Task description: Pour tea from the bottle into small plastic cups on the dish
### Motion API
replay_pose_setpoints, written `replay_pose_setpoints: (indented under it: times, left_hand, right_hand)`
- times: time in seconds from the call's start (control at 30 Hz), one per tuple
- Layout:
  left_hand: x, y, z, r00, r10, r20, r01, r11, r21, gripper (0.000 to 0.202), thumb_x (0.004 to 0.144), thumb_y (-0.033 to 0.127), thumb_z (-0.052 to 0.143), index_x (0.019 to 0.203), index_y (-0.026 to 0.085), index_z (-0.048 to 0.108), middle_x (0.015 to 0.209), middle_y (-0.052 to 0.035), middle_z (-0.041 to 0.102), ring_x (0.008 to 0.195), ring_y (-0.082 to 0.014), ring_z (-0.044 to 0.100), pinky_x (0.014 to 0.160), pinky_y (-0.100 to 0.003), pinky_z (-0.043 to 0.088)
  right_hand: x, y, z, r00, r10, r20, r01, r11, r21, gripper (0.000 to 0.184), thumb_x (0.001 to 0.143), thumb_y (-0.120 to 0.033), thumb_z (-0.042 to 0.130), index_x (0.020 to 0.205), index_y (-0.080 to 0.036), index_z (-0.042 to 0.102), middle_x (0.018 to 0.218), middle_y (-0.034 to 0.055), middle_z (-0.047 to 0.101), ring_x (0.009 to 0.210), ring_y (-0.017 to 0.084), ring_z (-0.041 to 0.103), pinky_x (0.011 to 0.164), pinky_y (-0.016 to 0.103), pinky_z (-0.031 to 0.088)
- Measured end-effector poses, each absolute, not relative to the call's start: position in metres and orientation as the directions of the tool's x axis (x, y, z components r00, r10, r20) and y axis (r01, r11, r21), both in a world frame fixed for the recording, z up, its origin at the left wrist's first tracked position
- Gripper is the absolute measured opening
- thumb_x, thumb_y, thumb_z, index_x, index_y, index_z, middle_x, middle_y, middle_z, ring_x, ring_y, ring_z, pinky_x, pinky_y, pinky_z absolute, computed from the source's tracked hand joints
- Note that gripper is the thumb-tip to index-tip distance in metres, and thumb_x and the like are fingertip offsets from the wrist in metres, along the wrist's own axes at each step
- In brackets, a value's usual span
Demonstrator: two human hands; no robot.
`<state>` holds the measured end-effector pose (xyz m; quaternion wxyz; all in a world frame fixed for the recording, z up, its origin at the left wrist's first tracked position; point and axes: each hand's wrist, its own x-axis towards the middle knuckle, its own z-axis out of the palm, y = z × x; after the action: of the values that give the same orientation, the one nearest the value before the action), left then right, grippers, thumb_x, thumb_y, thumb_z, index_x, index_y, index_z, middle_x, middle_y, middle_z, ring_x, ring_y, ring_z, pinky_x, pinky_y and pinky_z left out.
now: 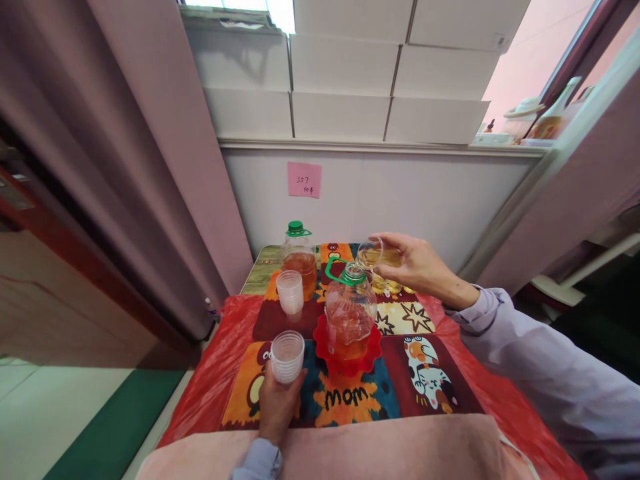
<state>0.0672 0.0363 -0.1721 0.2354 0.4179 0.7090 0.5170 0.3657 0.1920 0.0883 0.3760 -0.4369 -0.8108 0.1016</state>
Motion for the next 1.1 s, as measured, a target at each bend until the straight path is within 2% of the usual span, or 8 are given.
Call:
replay_pose_setpoints:
  times: [0.2, 0.43, 0.77, 1.1]
  left_hand:
    - [0.065, 0.037, -0.177, -0.543, 0.834, 0.100, 0.362, 0.125, 0.924, 0.058, 0.064, 0.064, 0.081, 0.103, 0.024, 0.064, 0.093, -0.0104, 0.081, 0.088, -0.0349, 0.078, 0.078, -0.044, 0.058]
    - [0.067, 0.037, -0.174, -0.540, 0.834, 0.116, 0.353, 0.099, 0.930, 0.056, 0.065, 0.061, 0.082, 0.102, 0.023, 0.063, 0.090, -0.0097, 0.081, 0.084, -0.0334, 0.078, 0.076, -0.042, 0.058]
    - [0.065, 0.037, -0.179, -0.541, 0.835, 0.102, 0.356, 0.118, 0.927, 0.061, 0.065, 0.062, 0.081, 0.108, 0.022, 0.065, 0.100, -0.0129, 0.082, 0.094, -0.0352, 0.078, 0.085, -0.046, 0.059]
    - [0.066, 0.037, -0.175, -0.543, 0.832, 0.110, 0.375, 0.123, 0.919, 0.056, 0.064, 0.063, 0.080, 0.100, 0.024, 0.062, 0.096, -0.0119, 0.081, 0.090, -0.0355, 0.077, 0.080, -0.045, 0.058]
  right_hand:
    - [0.364, 0.190, 0.092, -0.361, 0.772, 0.524, 0.667, 0.606, -0.433, 0.056, 0.076, -0.026, 0.083, 0.131, -0.024, 0.075, 0.121, 0.0071, 0.082, 0.107, 0.028, 0.078, 0.096, 0.044, 0.062]
    - [0.364, 0.192, 0.096, -0.382, 0.761, 0.525, 0.691, 0.612, -0.385, 0.057, 0.075, -0.026, 0.083, 0.131, -0.021, 0.075, 0.122, 0.0091, 0.082, 0.108, 0.029, 0.078, 0.098, 0.045, 0.061]
    - [0.366, 0.193, 0.098, -0.433, 0.719, 0.544, 0.701, 0.648, -0.298, 0.055, 0.077, -0.025, 0.078, 0.132, -0.021, 0.075, 0.118, 0.0079, 0.081, 0.103, 0.027, 0.076, 0.091, 0.040, 0.058]
    - [0.361, 0.191, 0.107, -0.493, 0.705, 0.510, 0.742, 0.647, -0.175, 0.059, 0.079, -0.024, 0.073, 0.139, -0.023, 0.072, 0.119, 0.0081, 0.079, 0.103, 0.028, 0.073, 0.091, 0.042, 0.057]
